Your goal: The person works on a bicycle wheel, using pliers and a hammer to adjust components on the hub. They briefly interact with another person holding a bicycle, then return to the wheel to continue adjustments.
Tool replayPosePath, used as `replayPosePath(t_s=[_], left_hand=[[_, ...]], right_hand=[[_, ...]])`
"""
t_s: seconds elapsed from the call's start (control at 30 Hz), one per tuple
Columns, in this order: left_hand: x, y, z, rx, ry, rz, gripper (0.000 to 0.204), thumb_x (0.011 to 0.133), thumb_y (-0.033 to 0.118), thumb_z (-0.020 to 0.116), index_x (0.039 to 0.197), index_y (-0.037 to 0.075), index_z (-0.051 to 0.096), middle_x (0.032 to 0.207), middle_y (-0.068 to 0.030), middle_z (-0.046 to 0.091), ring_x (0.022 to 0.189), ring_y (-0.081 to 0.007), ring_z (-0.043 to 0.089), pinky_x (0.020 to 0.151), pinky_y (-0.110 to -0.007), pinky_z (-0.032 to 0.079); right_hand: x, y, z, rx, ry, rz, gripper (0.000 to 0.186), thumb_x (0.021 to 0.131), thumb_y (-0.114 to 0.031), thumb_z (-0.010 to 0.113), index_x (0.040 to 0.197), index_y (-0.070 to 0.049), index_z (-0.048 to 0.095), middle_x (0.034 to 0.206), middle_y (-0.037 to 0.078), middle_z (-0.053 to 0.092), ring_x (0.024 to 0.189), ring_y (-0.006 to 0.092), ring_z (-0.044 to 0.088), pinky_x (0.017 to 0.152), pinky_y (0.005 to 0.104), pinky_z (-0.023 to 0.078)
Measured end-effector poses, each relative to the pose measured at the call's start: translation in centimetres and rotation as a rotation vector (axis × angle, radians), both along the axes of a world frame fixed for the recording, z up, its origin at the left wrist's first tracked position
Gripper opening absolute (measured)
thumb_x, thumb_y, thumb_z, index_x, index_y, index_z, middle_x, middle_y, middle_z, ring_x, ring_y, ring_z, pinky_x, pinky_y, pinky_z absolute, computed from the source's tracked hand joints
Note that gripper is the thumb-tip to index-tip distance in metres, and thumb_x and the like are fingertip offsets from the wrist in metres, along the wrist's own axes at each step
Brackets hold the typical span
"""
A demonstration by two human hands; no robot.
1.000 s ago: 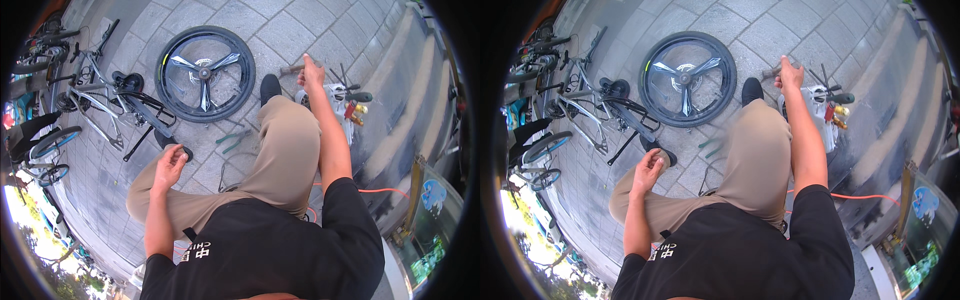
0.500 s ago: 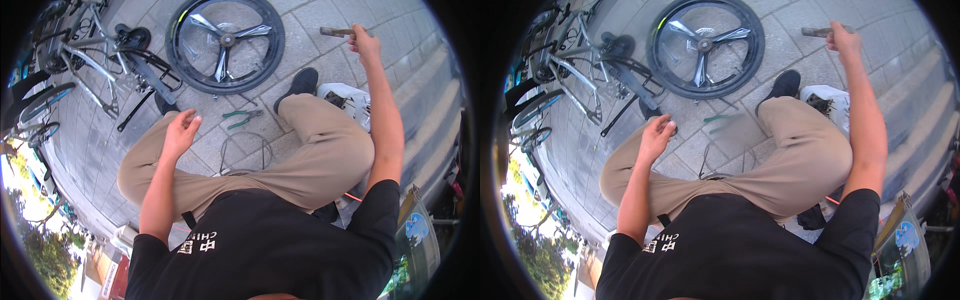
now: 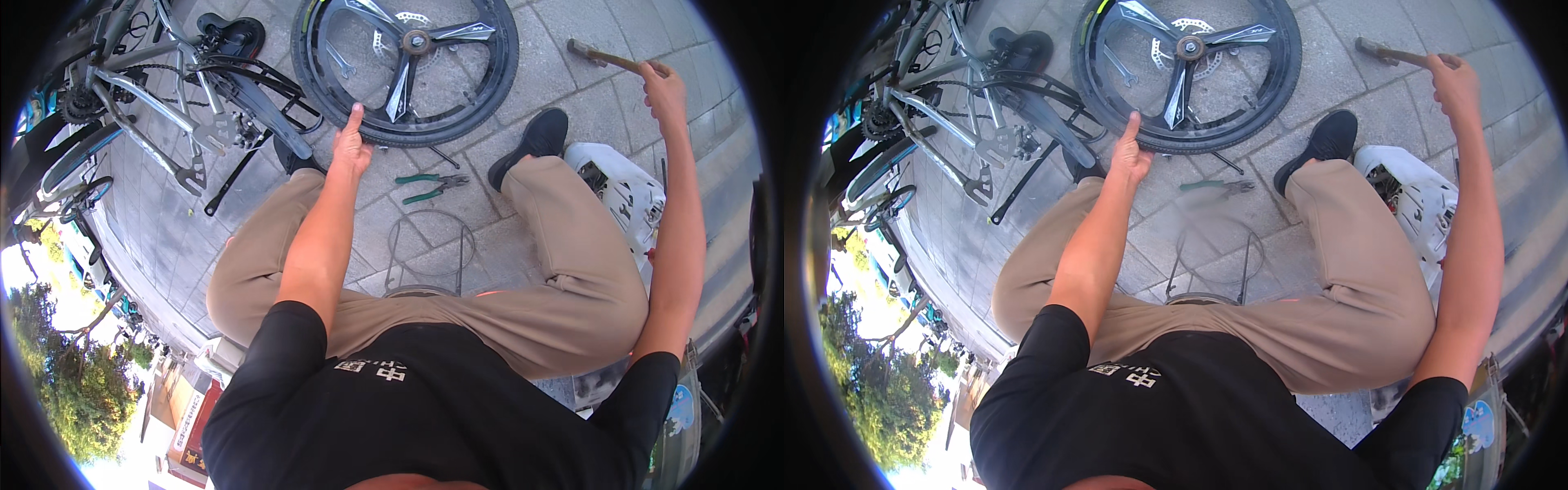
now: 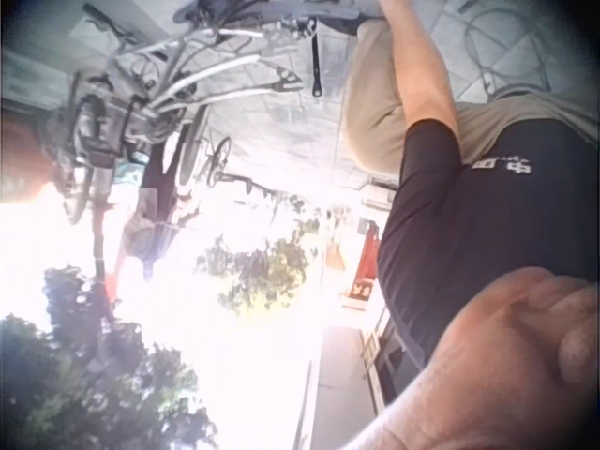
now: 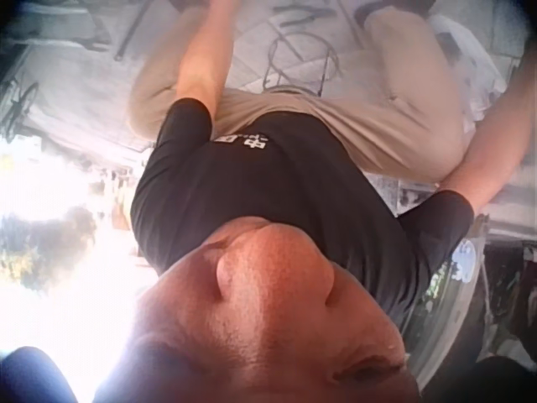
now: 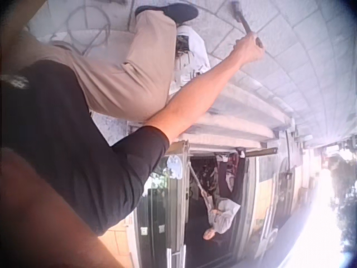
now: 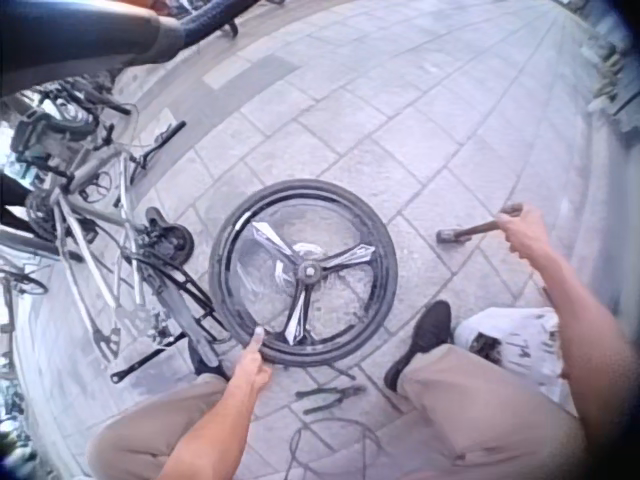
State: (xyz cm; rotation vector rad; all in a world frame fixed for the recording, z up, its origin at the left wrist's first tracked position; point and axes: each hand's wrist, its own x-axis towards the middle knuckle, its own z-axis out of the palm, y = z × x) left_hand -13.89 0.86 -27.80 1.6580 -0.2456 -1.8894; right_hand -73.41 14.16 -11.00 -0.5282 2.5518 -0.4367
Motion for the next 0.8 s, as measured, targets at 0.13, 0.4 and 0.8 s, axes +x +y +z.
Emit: replayPosePath(t_s=[0.13, 0.4, 0.8], left_hand=[[-2.1, -2.2, 1.1, -0.158, 0.051, 0.141, 0.045, 0.089, 0.010, 0.090, 0.127, 0.006, 0.065, 0.115, -0.0103, 0.074, 0.104, -0.0308, 0.072, 0.097, -0.054, 0.060], [-4.6, -8.2, 5.5, -0.201, 0.219, 0.089, 0.018, 0.103, 0.017, 0.073, 0.111, 0.002, 0.069, 0.100, -0.0132, 0.073, 0.096, -0.0310, 0.072, 0.094, -0.050, 0.060], [-9.4, -20.5, 17.6, -0.566, 0.352, -0.010, 0.021, 0.104, 0.026, 0.070, 0.103, 0.005, 0.071, 0.100, -0.0120, 0.076, 0.093, -0.0327, 0.073, 0.094, -0.051, 0.059]], right_hand=[[0.1, 0.5, -0.7, -0.010, 0.021, -0.010, 0.055, 0.096, -0.043, 0.071, 0.136, -0.004, 0.073, 0.078, -0.001, 0.064, 0.058, 0.0082, 0.058, 0.047, 0.0266, 0.042], [0.2, 0.3, 0.0, -0.038, 0.064, 0.014, 0.059, 0.093, -0.043, 0.070, 0.133, -0.001, 0.074, 0.077, 0.000, 0.065, 0.059, 0.0097, 0.059, 0.051, 0.0277, 0.045], [-1.2, 0.7, -2.2, -0.082, 0.071, 0.060, 0.060, 0.091, -0.044, 0.070, 0.129, 0.001, 0.077, 0.076, 0.003, 0.068, 0.058, 0.0119, 0.060, 0.057, 0.0314, 0.050]])
